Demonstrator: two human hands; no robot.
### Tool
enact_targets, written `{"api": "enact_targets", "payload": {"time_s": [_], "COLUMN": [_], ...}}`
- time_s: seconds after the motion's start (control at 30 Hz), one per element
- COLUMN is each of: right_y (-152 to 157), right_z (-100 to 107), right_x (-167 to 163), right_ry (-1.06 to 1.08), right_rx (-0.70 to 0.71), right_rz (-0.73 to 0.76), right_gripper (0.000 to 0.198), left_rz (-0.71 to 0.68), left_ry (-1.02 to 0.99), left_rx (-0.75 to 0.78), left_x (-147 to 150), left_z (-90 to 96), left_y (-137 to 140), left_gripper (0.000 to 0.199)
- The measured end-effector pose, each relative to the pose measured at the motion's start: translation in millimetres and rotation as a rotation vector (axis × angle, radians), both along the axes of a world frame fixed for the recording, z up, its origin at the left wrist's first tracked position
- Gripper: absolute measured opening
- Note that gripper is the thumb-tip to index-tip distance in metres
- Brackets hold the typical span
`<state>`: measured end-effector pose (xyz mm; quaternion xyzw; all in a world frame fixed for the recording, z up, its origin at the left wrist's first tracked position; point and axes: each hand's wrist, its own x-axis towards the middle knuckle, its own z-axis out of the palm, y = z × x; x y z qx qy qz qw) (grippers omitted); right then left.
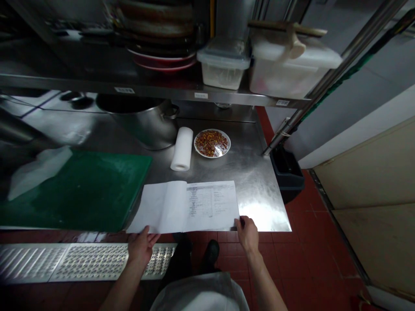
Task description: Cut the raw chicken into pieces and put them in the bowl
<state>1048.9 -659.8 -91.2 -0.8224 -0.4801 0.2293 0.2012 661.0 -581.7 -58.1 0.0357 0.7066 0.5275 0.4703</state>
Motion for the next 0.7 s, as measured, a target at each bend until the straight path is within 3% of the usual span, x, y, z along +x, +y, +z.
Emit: {"api": "enact_targets", "payload": {"time_s": [0.17, 0.33, 0.4, 0.6, 0.7], "right_y": [-1, 1, 1, 2, 2], "right_z": [4, 7, 8, 10, 8], "right_x": [-9, -15, -16, -17, -15], "right_ry": [-0.028, -0.062, -0.080, -0.088, -0.046], "right_rx": [0.027, 0.030, 0.021, 0.041, 0.104], "right_rz": [-0.036, -0.022, -0.017, 0.009, -0.034], "right_gripper": [0.061, 0.058, 0.055, 0.051, 0.047], "left_rz": [0.028, -0.076, -0.117, -0.299, -0.240], "left_ry": [-0.099, -0.249, -0.235, -0.144, -0.132], "left_rx": [-0.061, -0.021, -0.037, 0.007, -0.056], "left_x": [-6, 4, 14, 51, 63], "left_z": [11.0, 16.2, 13.4, 10.4, 11.0], "left_y": [5, -8, -20, -42, -38], "left_gripper": [0.014, 0.020, 0.017, 0.038, 0.039]}}
